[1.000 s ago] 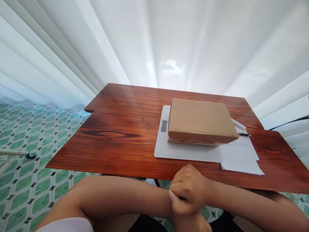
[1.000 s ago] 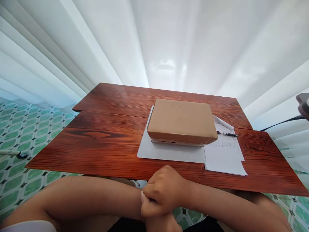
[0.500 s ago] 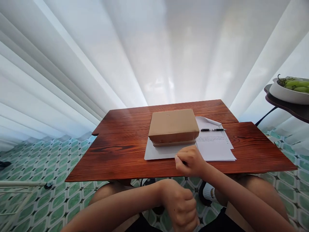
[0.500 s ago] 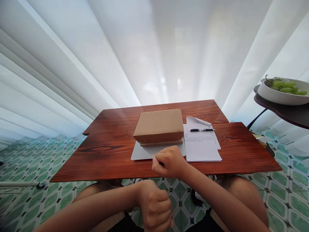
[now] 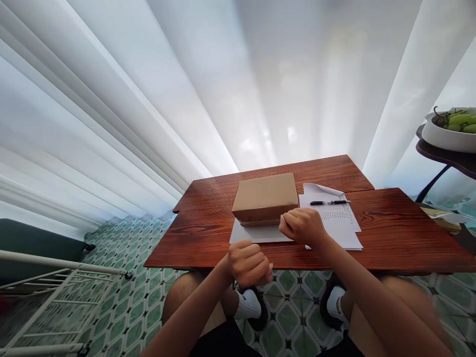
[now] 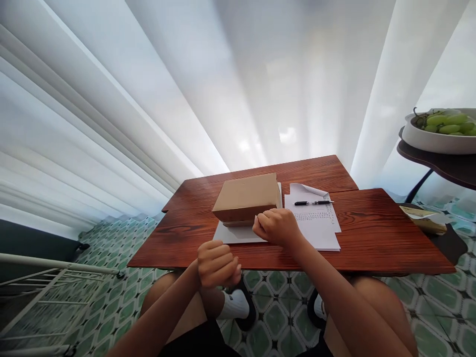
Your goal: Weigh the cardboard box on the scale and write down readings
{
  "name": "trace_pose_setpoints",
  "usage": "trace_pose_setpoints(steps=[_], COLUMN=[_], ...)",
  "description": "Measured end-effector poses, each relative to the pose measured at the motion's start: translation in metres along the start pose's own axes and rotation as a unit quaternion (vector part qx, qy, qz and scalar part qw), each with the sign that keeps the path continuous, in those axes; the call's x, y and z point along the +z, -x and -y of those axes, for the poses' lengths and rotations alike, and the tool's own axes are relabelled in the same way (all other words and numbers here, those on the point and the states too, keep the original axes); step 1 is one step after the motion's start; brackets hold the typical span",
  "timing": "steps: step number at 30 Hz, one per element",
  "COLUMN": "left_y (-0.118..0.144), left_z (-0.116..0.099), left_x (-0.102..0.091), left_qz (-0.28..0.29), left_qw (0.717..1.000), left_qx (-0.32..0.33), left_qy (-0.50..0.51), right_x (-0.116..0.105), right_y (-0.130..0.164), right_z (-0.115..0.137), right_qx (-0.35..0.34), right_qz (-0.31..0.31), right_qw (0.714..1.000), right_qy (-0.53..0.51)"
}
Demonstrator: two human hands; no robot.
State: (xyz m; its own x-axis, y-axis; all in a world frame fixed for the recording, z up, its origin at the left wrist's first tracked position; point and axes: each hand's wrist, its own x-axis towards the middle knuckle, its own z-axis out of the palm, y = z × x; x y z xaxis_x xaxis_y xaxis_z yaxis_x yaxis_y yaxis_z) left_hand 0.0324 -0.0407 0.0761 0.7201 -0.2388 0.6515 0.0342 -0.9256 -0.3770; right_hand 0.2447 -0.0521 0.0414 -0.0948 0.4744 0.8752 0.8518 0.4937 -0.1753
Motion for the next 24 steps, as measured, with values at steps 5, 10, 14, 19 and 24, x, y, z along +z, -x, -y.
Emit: trace_pose_setpoints(steps=[5, 10, 14, 19, 24], left_y=[0.002, 0.016, 0.034, 0.059, 0.081], left_z=[0.025, 0.052, 0.065, 0.070, 0.074], left_x=[-0.001, 0.009, 0.015, 0.015, 0.019], left_qz=[-0.020, -0.085, -0.135, -0.173, -0.175], left_qw=[0.998, 0.987, 0.968, 0.918, 0.816], left_qx=[-0.057, -0.129, -0.210, -0.350, -0.548], left_qy=[-0.027, -0.037, -0.038, -0.063, 0.066], right_x=[0.001, -0.003, 0.003, 0.017, 0.024], right_y=[-0.003, -0.009, -0.009, -0.005, 0.006], right_z=[-0.007, -0.008, -0.010, -0.013, -0.012], right_qx=[-0.015, 0.005, 0.087, 0.259, 0.453], right_qz=[-0.030, -0.050, -0.049, -0.035, 0.008], right_qw=[0.998, 0.995, 0.992, 0.965, 0.876], right_qy=[0.054, 0.090, 0.083, -0.008, -0.163])
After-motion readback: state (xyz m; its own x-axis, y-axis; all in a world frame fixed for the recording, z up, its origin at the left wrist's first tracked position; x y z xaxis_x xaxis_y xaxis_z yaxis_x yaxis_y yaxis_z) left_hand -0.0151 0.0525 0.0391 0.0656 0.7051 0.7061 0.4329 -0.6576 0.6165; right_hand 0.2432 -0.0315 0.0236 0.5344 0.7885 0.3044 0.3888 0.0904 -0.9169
